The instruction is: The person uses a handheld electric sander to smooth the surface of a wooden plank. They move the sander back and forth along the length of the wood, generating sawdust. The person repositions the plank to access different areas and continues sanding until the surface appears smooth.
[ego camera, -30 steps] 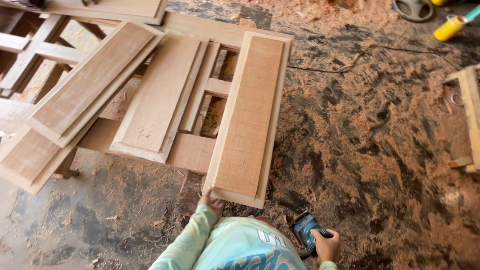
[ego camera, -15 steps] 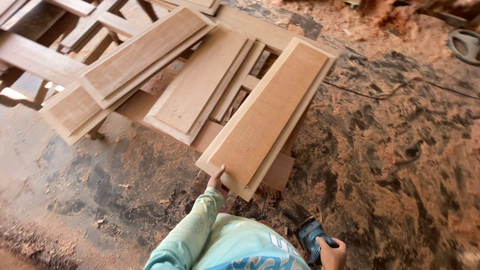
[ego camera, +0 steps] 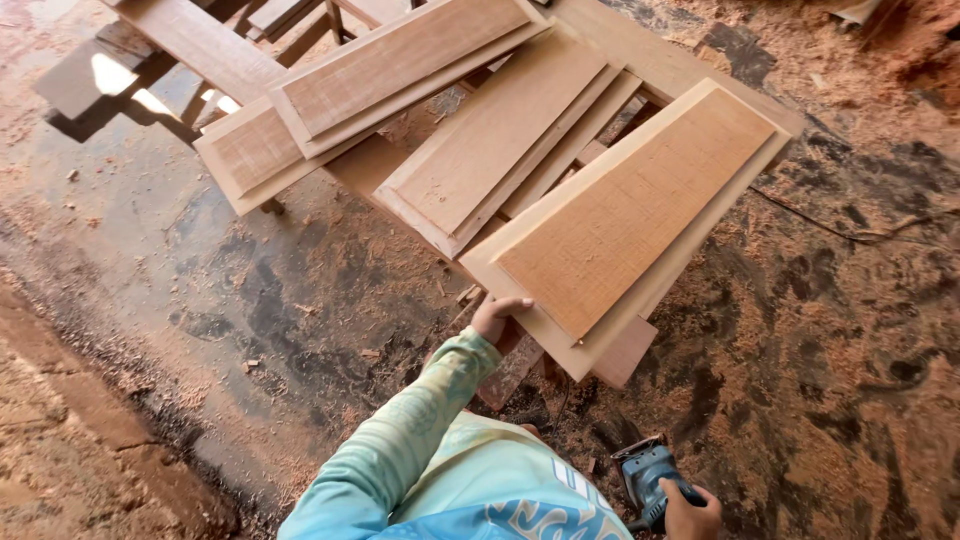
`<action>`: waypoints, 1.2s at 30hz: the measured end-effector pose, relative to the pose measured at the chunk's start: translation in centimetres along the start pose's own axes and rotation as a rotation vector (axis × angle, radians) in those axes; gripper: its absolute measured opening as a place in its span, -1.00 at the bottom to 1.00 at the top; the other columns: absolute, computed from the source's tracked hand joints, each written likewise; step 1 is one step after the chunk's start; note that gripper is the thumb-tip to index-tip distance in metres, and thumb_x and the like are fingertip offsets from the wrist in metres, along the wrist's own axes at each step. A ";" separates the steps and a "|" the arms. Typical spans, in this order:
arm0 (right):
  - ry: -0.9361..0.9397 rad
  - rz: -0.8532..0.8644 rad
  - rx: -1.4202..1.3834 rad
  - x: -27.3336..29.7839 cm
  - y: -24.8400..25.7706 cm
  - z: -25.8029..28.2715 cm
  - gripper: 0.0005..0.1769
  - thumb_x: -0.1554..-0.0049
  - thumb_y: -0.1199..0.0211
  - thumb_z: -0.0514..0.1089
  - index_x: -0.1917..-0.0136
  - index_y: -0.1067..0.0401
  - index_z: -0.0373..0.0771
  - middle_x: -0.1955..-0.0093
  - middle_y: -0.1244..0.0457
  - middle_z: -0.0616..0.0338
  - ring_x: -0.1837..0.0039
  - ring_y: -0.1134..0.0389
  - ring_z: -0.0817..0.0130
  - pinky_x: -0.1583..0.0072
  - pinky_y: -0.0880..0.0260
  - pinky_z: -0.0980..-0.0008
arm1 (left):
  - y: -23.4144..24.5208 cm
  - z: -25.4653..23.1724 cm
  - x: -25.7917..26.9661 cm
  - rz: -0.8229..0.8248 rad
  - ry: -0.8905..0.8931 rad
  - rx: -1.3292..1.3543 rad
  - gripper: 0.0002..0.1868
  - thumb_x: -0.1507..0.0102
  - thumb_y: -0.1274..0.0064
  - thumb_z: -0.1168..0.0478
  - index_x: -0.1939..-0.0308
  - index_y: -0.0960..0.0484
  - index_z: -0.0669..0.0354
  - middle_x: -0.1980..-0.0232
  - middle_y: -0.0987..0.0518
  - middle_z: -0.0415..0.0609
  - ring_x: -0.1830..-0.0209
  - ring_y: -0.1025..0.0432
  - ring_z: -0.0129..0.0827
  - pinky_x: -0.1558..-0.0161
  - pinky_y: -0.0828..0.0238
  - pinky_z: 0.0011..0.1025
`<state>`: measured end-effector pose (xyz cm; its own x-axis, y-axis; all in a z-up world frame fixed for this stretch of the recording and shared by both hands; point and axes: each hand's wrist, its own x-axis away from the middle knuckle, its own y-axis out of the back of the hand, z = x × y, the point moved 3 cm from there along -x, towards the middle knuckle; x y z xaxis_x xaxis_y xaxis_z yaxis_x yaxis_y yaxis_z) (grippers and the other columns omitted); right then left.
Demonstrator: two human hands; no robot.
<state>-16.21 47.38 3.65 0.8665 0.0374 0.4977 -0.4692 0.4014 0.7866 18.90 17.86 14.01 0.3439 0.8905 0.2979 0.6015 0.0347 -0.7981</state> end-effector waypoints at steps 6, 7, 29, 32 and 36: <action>-0.128 -0.106 0.042 3.7 -0.4 1.2 -0.27 0.15 -0.60 -0.08 -0.26 -0.41 -0.25 -0.12 -0.31 -0.19 -0.02 -0.43 -0.20 -0.01 -0.53 -0.21 | 2.7 -7.5 2.1 0.088 -0.030 0.079 -0.39 -0.14 -0.16 0.35 -0.23 -0.38 0.59 0.00 -0.61 0.24 0.05 -0.56 -0.03 -0.05 -0.55 -0.07; -0.134 -0.129 0.036 4.1 -0.6 1.8 -0.26 0.15 -0.60 -0.07 -0.25 -0.40 -0.24 -0.11 -0.30 -0.18 -0.02 -0.43 -0.19 -0.01 -0.52 -0.22 | 3.4 -8.9 2.0 0.094 -0.029 0.079 -0.40 -0.14 -0.16 0.34 -0.22 -0.39 0.59 0.01 -0.62 0.23 0.05 -0.57 -0.03 -0.05 -0.55 -0.06; 0.018 -0.446 -0.297 21.1 -5.9 8.9 -0.38 0.15 -0.61 -0.15 -0.15 -0.46 -0.27 -0.04 -0.35 -0.05 0.02 -0.36 0.09 0.05 -0.39 0.03 | 31.2 -44.5 -1.4 -0.265 -0.254 -0.189 -0.18 -0.11 -0.07 0.23 -0.44 -0.21 0.38 -0.01 -0.50 0.13 0.05 -0.55 -0.15 0.00 -0.62 -0.15; 0.056 -0.410 -0.354 24.6 -6.0 8.3 -0.40 0.10 -0.59 -0.14 -0.17 -0.46 -0.29 -0.06 -0.36 -0.03 0.01 -0.38 0.15 0.02 -0.40 0.11 | 30.2 -48.3 -2.6 -0.328 -0.310 -0.194 -0.24 -0.19 0.01 0.20 -0.46 -0.21 0.42 -0.05 -0.51 0.15 -0.08 -0.53 -0.09 -0.07 -0.67 -0.10; 0.040 -0.352 -0.395 26.3 -6.3 9.0 -0.40 0.07 -0.54 -0.12 -0.21 -0.44 -0.26 -0.08 -0.35 -0.04 0.03 -0.38 0.11 0.08 -0.38 0.08 | 31.9 -55.0 -5.0 -0.757 -0.153 -0.442 -0.43 -0.38 0.05 0.06 -0.36 -0.28 0.35 -0.16 -0.59 0.10 -0.17 -0.55 -0.23 -0.20 -0.53 -0.22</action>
<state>8.02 37.60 15.13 0.9696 -0.1297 0.2075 -0.0554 0.7099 0.7021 75.99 -10.43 15.82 -0.3396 0.7515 0.5656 0.8626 0.4886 -0.1313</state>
